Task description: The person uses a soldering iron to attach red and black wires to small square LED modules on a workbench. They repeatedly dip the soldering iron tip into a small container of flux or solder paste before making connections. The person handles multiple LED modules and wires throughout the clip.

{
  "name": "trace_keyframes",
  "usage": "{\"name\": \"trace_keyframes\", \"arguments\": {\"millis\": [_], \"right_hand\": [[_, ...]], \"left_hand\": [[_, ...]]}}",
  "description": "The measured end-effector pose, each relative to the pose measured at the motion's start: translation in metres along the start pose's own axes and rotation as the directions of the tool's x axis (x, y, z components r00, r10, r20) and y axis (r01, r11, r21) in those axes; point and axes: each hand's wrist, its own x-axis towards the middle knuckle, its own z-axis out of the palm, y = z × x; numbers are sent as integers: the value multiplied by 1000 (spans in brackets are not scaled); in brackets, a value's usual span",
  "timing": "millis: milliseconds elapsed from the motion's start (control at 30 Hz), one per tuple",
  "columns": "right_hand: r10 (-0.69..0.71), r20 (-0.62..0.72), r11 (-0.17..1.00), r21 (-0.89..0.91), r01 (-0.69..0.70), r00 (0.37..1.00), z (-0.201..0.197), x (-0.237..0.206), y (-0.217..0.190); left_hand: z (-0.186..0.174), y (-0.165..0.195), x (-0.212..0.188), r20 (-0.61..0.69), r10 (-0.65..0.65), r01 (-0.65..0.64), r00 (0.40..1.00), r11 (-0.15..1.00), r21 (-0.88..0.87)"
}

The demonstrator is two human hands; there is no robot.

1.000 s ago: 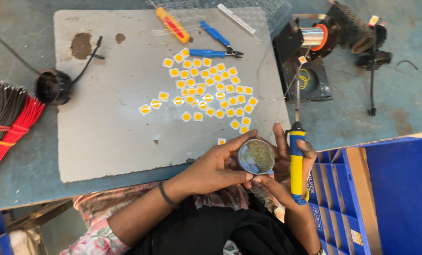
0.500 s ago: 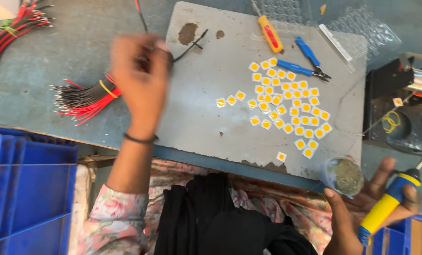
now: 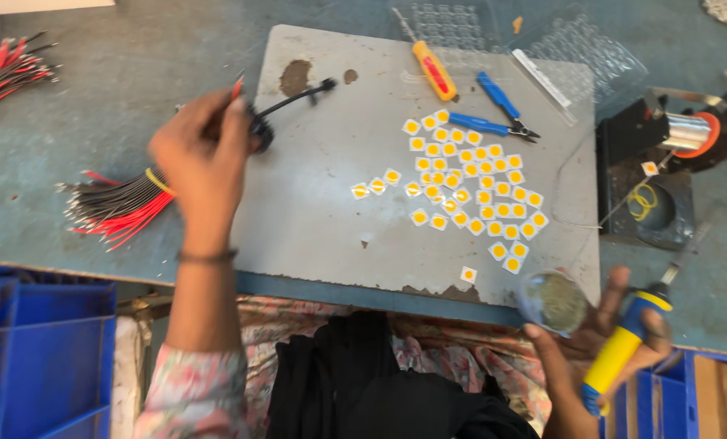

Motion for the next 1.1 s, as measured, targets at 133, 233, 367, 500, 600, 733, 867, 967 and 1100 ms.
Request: {"name": "trace_keyframes", "arguments": {"millis": [133, 233, 367, 500, 600, 733, 867, 967, 1100], "right_hand": [[67, 77, 996, 47, -71, 995, 11, -6, 9], [16, 135, 994, 101, -29, 991, 32, -3, 14], [-155, 230, 988, 8, 157, 961, 59, 5, 16], [-204, 282, 960, -130, 248, 938, 74, 0, 16], [-212, 316, 951, -151, 269, 925, 80, -7, 20], [-185, 339, 964, -118, 237, 922, 79, -17, 21], [-176, 339, 974, -75, 213, 924, 75, -22, 19], [-224, 335, 970, -13, 242, 915, 74, -24, 21], [-205, 340, 978, 51, 200, 918, 72, -30, 23]], "left_hand": [[-25, 36, -37, 23, 72, -76, 997, 944, 321], [-19, 55, -63, 217, 64, -156, 974, 883, 442], [5, 72, -105, 476, 1, -118, 879, 969, 216], [20, 80, -128, 572, 85, -129, 816, 991, 37], [27, 82, -135, 582, 113, -119, 805, 992, -28], [34, 78, -141, 563, 135, -127, 815, 990, -54], [36, 74, -144, 562, 150, -165, 813, 986, -24], [36, 72, -145, 562, 171, -192, 810, 981, -23], [38, 71, -146, 564, 185, -208, 805, 978, -25]]}}
